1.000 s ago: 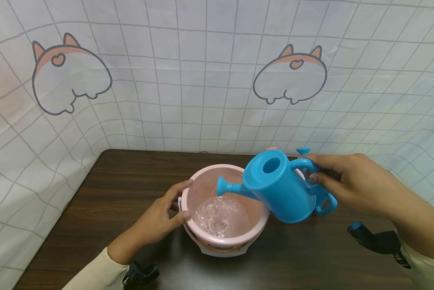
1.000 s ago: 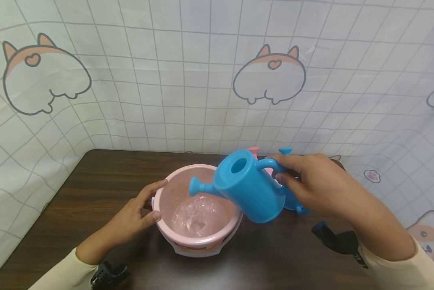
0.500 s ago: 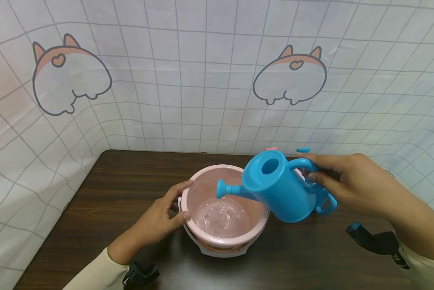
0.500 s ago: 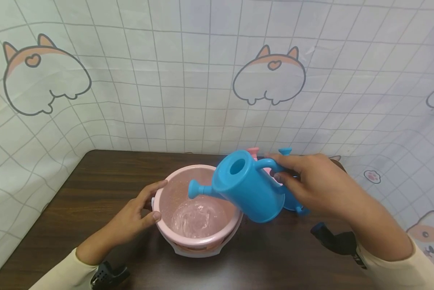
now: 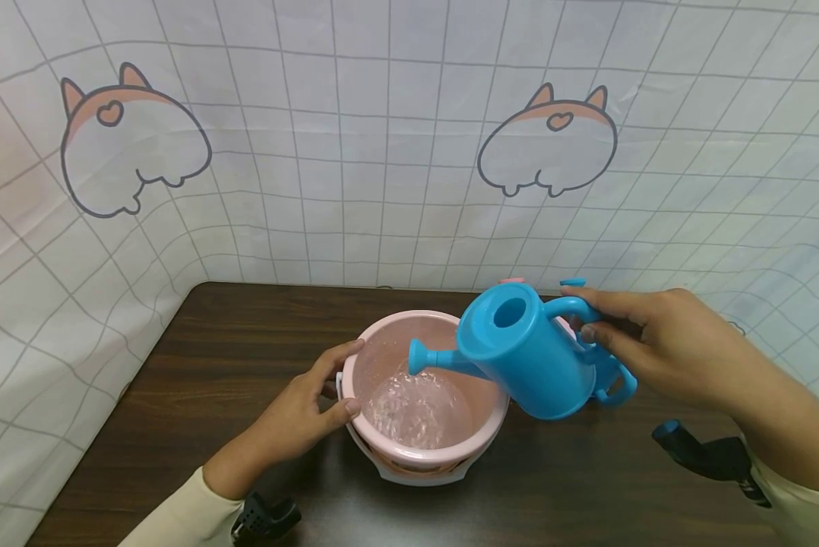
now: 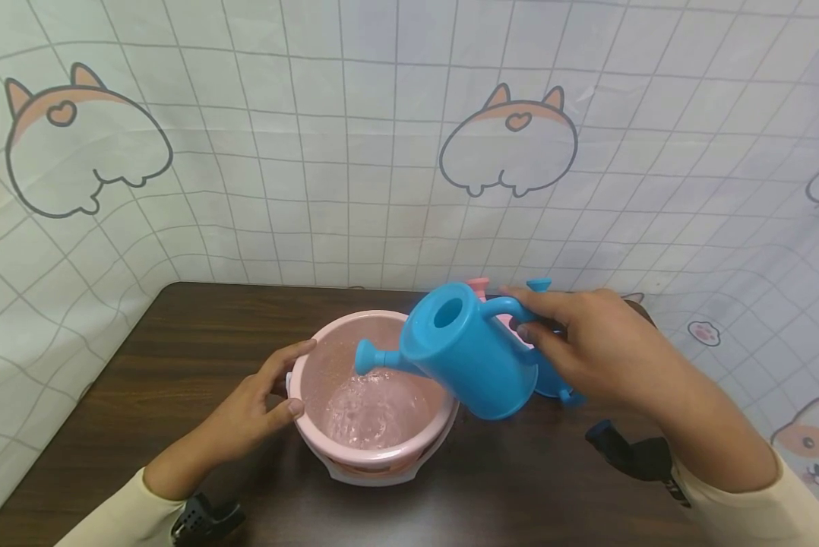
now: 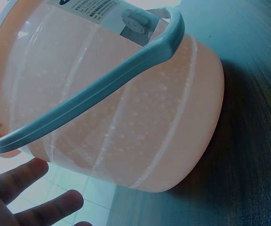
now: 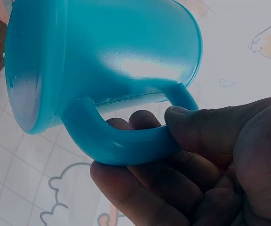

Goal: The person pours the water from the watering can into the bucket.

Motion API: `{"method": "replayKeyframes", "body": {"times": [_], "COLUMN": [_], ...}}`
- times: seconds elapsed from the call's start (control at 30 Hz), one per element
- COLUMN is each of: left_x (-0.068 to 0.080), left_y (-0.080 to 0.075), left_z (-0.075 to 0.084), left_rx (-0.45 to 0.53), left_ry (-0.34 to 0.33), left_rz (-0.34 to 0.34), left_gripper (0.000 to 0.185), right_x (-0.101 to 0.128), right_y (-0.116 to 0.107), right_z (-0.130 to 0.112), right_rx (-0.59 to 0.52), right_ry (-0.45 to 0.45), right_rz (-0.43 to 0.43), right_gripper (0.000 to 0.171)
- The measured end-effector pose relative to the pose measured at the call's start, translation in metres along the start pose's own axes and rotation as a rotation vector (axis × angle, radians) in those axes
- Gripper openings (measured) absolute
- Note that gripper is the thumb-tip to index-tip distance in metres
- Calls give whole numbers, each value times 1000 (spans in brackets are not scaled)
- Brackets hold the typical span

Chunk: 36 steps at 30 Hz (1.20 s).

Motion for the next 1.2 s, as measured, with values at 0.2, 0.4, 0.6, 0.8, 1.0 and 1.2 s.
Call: {"method": "replayKeyframes", "body": {"times": [0.2,0.4,0.6,0.8,1.0,1.2], "left_x": [0,0,0,0,0,0], "left_y": [0,0,0,1,0,0], "left_z": [0,1,1,0,-1,-1], "left_rx": [0,-4,-4,0,1,4], "left_ry": [6,3,-3,-6,-1,-2], "left_rz": [4,6,2,-6,-8,-8], "left_gripper": [69,69,69,70,70,70], "right_x": [0,1,0,1,0,-1], "right_y": [0,0,0,1,0,0], "right_z": [0,0,-1,-1,-1,-2], "right_rx": [7,22,20,23,30,30], "right_ry": [7,1,-14,5,10,8], "right_rz": [1,2,6,-11,-10,-7], "right_gripper": [47,47,48,48,47,47]}}
Point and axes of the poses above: each hand's wrist, its own x-axis away from the middle knuckle, its own y-axis out of the palm, z = x × y, the point moved 5 cm from there along -x, towards the middle knuckle, and after that the axes turned 6 degrees about z, right-handed, at the moved point
